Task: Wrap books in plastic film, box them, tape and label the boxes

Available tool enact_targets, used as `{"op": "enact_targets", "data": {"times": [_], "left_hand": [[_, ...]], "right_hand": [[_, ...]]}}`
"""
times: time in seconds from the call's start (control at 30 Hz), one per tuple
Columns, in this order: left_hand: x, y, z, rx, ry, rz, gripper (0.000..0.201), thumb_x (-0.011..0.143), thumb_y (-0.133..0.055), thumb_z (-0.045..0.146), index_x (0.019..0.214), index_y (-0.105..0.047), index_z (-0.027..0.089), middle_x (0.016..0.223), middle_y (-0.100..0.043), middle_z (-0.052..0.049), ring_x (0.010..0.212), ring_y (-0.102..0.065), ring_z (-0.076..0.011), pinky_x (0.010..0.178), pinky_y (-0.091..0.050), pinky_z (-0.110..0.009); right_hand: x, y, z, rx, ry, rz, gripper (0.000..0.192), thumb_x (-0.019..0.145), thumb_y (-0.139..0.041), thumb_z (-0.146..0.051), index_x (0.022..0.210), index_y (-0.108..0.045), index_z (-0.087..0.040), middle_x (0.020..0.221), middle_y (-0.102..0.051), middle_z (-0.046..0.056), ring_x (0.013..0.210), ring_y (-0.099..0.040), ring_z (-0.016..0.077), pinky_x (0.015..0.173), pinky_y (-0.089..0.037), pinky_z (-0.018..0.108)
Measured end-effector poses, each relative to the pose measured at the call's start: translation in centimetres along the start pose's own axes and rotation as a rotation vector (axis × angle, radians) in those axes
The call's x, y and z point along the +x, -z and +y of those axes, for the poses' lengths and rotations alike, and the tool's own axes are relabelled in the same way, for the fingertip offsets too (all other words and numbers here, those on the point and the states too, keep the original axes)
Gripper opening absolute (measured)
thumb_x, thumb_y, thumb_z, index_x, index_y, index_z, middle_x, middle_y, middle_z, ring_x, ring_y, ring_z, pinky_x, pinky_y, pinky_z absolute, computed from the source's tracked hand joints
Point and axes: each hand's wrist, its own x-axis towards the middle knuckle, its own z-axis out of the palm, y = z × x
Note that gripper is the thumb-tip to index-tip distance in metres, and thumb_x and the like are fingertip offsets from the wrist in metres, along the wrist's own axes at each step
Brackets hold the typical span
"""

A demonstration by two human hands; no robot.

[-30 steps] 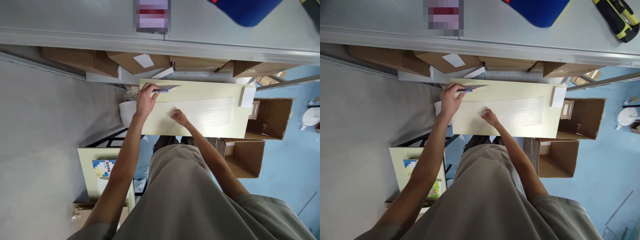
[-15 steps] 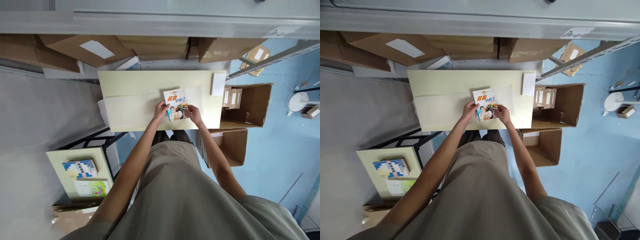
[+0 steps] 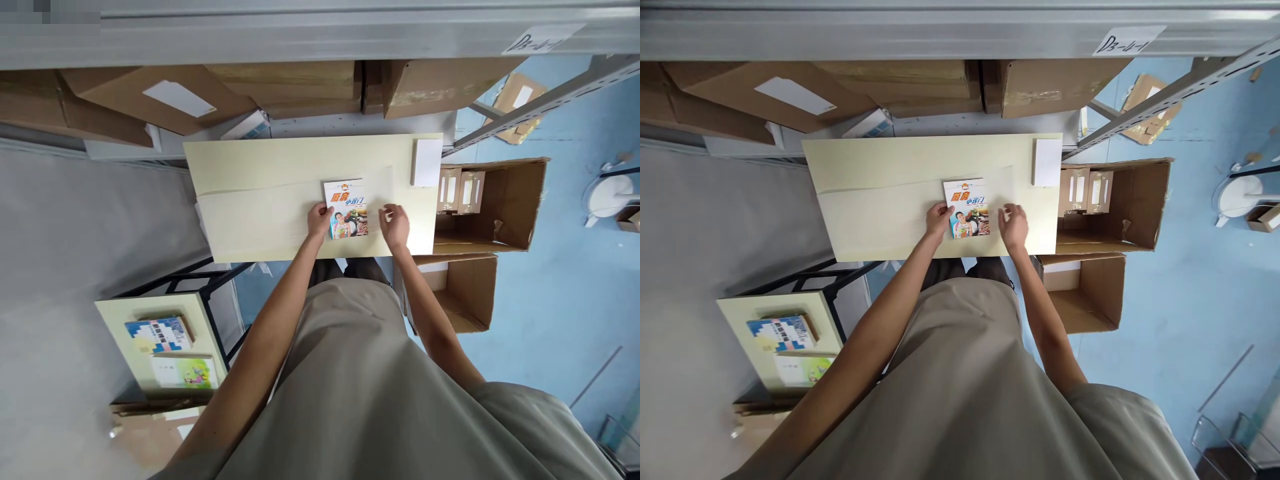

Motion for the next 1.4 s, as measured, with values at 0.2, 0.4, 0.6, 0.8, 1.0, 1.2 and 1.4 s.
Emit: {"op": "enact_targets", "data": {"times": [0.2,0.4,0.6,0.8,1.0,1.2,1.4], "left_hand": [[0.1,0.0,-0.2,-0.079,0.017,-0.006,0.036,0.074,-0.099,0.039,0.095,-0.079,0.017,0.100,-0.086,-0.011,0.103,-0.081,-0.0297,0.093,-0.065,-0.039],[0.3,-0.1,-0.4,-0.101,-0.002,0.000,0.039,0.073,-0.101,0.040,0.097,-0.079,0.017,0.099,-0.086,-0.011,0.099,-0.081,-0.0290,0.090,-0.065,-0.039],[0.0,0.0,-0.4,0.051,-0.049,0.022,0.020,0.084,-0.088,0.029,0.098,-0.078,0.019,0.101,-0.085,-0.009,0.099,-0.082,-0.0275,0.095,-0.063,-0.038],[-0.1,0.5,-0.2,0.228,-0.092,0.034,0.011,0.091,-0.080,0.025,0.101,-0.078,0.021,0.104,-0.085,-0.009,0.104,-0.082,-0.0286,0.100,-0.061,-0.039],[-1.1,0.6,-0.2,0.271,-0.195,0.016,0.014,0.104,-0.075,0.036,0.102,-0.076,0.022,0.109,-0.082,-0.011,0.109,-0.079,-0.0297,0.106,-0.060,-0.041],[-2.4,-0.9,-0.4,0.338,-0.180,0.146,0.034,0.089,-0.091,0.023,0.115,-0.070,0.021,0.123,-0.073,-0.014,0.116,-0.074,-0.0313,0.111,-0.058,-0.044],[-2.6,-1.5,-0.9,0.223,-0.224,0.173,0.042,0.085,-0.090,0.014,0.118,-0.068,0.024,0.126,-0.069,-0.013,0.122,-0.071,-0.0350,0.119,-0.054,-0.050]], "right_hand": [[1.3,2.2,1.6,-0.037,-0.204,0.053,0.032,0.109,-0.065,-0.045,0.121,-0.074,-0.017,0.118,-0.083,0.021,0.111,-0.077,0.0349,0.102,-0.060,0.048],[0.6,2.1,1.3,-0.024,-0.226,0.018,0.025,0.111,-0.057,-0.042,0.106,-0.072,-0.023,0.110,-0.086,0.018,0.099,-0.079,0.0326,0.094,-0.059,0.044],[-0.2,3.4,0.8,-0.002,-0.113,0.044,0.026,0.111,-0.057,-0.045,0.101,-0.069,-0.024,0.108,-0.085,0.018,0.098,-0.080,0.0316,0.095,-0.062,0.045],[-2.6,1.9,-3.9,-0.053,0.187,0.007,0.017,0.111,-0.059,-0.033,0.104,-0.071,-0.024,0.150,-0.076,0.020,0.126,-0.078,0.0327,0.107,-0.065,0.050],[-3.2,-4.5,-9.5,-0.202,0.244,-0.243,0.016,0.115,-0.056,-0.024,0.113,-0.071,-0.021,0.179,-0.058,0.017,0.132,-0.079,0.0343,0.105,-0.069,0.049],[-3.1,-6.5,-9.6,-0.237,0.248,-0.357,0.022,0.110,-0.057,-0.020,0.124,-0.074,-0.019,0.189,-0.045,0.017,0.144,-0.073,0.0402,0.111,-0.068,0.058],[-1.6,-3.2,-6.0,-0.065,0.264,-0.302,0.020,0.109,-0.065,-0.031,0.124,-0.077,-0.024,0.169,-0.068,0.017,0.136,-0.077,0.0336,0.117,-0.065,0.052]]}}
